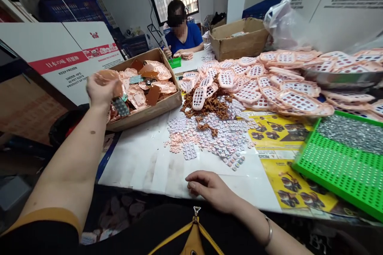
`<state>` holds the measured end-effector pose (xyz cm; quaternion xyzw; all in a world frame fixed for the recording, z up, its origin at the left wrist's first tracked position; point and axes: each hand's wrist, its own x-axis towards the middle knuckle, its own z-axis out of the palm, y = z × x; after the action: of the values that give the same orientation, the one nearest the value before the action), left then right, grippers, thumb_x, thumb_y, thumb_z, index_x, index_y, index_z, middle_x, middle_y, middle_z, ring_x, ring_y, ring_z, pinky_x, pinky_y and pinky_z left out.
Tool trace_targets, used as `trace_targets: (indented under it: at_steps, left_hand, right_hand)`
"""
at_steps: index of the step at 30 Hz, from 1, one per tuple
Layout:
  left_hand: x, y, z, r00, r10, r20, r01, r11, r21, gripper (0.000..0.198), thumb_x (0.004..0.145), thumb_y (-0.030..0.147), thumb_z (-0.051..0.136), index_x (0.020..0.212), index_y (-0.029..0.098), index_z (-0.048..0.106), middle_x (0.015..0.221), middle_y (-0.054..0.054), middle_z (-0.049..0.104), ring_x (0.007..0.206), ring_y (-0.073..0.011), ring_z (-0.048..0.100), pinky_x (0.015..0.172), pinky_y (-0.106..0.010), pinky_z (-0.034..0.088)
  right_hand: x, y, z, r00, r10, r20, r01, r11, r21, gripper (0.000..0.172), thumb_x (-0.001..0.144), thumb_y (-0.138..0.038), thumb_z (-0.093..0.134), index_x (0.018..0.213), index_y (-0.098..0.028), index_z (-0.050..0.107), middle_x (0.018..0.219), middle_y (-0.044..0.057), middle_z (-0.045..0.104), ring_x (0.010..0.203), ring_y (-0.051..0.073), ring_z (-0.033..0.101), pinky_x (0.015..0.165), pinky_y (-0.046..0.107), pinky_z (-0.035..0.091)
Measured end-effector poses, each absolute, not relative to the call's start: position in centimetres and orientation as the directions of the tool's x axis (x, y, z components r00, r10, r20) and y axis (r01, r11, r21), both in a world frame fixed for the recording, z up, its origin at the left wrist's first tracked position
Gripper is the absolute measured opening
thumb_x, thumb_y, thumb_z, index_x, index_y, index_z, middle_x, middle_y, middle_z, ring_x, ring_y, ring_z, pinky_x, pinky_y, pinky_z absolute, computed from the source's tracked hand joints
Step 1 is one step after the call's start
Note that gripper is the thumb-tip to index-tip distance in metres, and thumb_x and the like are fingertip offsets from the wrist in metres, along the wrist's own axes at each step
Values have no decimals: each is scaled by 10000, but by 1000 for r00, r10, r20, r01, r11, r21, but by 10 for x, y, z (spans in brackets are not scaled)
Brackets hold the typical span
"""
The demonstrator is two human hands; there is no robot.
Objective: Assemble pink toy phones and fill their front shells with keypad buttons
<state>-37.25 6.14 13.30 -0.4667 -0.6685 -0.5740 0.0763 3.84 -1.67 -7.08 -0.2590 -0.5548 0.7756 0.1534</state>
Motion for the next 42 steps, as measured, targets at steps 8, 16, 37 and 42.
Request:
trace_targets:
  at_steps: [8,16,37,42]
  left_hand:
    - [-331,31,176,-692,479,540,271,-521,810,170,982,335,598,979,165,595,918,65,704,1107,-137,642,979,-339,508]
    - [-166,5,77,-489,788,373,-106,-479,872,477,553,343,960,898,200,661,841,40,717,766,-113,671,779,-223,543]
    - [-125,-58,44,-17,979,204,-260,-201,944,1164,294,813,837,1303,284,596,1016,-98,702,1244,-401,590,1088,-535,469]
    - [-117,-57,60,3,988,156,-240,-151,959,1296,174,900,752,1301,274,612,954,-100,696,1068,-393,673,1009,-548,520]
  right_hand:
    - [33,-9,-73,-820,550,-159,-3,-283,-959,534,753,-641,747,990,-164,707,833,49,718,689,142,658,707,325,550]
    - [1,24,-17,-541,777,323,-282,194,-940,617,833,-608,680,1293,-203,599,1116,94,693,921,182,666,845,343,543]
    - [31,-17,-43,-904,417,88,-370,-667,-647,511,690,-548,857,966,-141,715,847,59,766,709,172,721,676,302,589]
    - [22,-26,-53,-956,207,209,-294,-672,-680,606,585,-292,959,1117,-170,696,1037,66,759,863,172,746,844,316,576]
